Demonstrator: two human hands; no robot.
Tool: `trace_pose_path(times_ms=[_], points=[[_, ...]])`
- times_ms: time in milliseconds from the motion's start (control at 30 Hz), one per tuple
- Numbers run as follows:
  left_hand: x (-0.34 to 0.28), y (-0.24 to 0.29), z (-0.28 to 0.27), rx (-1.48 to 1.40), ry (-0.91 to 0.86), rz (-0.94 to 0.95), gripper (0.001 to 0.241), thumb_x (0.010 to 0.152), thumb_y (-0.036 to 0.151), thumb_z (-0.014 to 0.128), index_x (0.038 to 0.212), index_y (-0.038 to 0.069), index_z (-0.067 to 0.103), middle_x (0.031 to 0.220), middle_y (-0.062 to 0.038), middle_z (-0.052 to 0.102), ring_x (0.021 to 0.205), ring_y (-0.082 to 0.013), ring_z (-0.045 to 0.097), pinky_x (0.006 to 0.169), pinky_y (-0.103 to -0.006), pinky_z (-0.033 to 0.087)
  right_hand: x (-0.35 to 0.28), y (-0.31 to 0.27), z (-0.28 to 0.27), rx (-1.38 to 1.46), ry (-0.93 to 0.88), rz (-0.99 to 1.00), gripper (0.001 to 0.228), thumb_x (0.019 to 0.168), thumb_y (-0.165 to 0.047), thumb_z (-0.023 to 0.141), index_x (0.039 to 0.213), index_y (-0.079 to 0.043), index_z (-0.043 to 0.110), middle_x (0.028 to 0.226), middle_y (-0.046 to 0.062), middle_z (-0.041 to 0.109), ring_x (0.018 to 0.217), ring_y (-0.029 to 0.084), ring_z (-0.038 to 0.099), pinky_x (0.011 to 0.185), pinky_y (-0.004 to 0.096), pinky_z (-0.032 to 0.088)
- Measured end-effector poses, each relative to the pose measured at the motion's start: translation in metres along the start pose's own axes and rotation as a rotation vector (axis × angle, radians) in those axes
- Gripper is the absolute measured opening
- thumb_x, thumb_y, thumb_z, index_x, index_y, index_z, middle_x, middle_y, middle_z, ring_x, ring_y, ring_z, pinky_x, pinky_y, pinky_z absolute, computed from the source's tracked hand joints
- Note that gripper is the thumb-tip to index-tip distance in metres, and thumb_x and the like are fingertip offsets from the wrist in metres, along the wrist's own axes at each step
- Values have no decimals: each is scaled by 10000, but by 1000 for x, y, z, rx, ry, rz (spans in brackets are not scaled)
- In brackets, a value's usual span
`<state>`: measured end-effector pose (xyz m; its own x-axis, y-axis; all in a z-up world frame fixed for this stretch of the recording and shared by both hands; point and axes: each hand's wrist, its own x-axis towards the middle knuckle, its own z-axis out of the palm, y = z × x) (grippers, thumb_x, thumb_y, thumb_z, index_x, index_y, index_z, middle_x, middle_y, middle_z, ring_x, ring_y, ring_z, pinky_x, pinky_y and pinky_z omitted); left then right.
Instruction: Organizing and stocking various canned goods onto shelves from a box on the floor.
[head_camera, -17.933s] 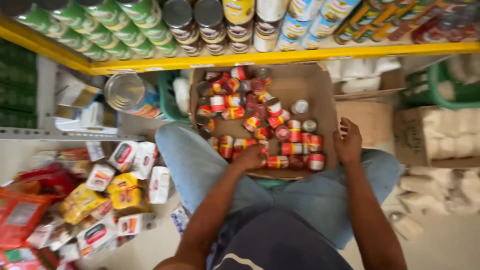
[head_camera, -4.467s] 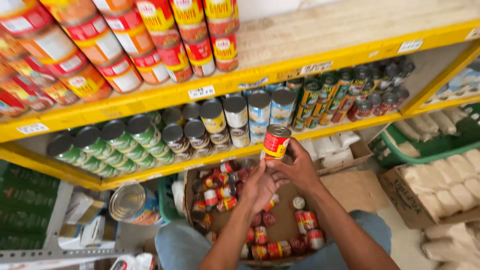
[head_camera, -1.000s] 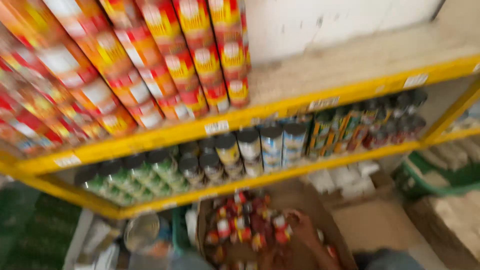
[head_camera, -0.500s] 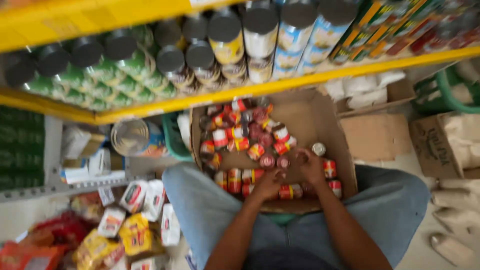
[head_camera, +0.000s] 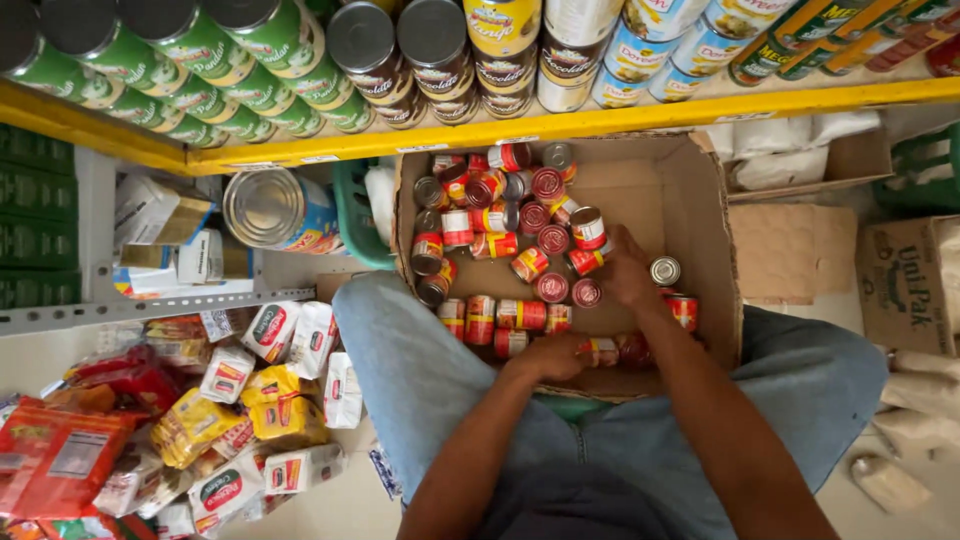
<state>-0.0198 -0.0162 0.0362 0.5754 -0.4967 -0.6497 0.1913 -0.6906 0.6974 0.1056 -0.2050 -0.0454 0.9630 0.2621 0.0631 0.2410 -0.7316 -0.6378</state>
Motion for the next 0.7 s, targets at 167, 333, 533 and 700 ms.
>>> trace_pose_path(times_ms=[167,333,533,700], points=[[18,-19,13,33,103,62,613,947,484,556,1406,78,552,1383,-245,569,1269,-422,547,1046,-509,433,10,-6,-11,3,-263,127,875,675,-156,804,1475,-62,463,1379,242,542,1304,446,489,1117,503,409],[44,-39,24,39,218,134,441,933,397,553,1148,39,696,1185,-245,701,1099,-410,670,939,-523,527,-32,4,-25,-391,-601,124,572,739,-434,844,1197,-115,717,1241,219,663,1185,394,615,1030,472,496],[33,-25,6,46,275,-59,400,928,371,571,1158,84,731,1133,-240,725,1049,-399,692,906,-519,546,-41,-31,-63,16,-491,602,550,810,-509,792,1124,-57,776,1013,202,784,902,315,738,819,430,548],[47,-29,7,-448,375,205,454,990,362,651,1317,52,593,1169,-177,739,1051,-278,710,894,-422,564,-42,-32,-71,864,-383,602,467,934,-377,721,1223,-12,684,1093,121,731,896,200,676,760,324,539]])
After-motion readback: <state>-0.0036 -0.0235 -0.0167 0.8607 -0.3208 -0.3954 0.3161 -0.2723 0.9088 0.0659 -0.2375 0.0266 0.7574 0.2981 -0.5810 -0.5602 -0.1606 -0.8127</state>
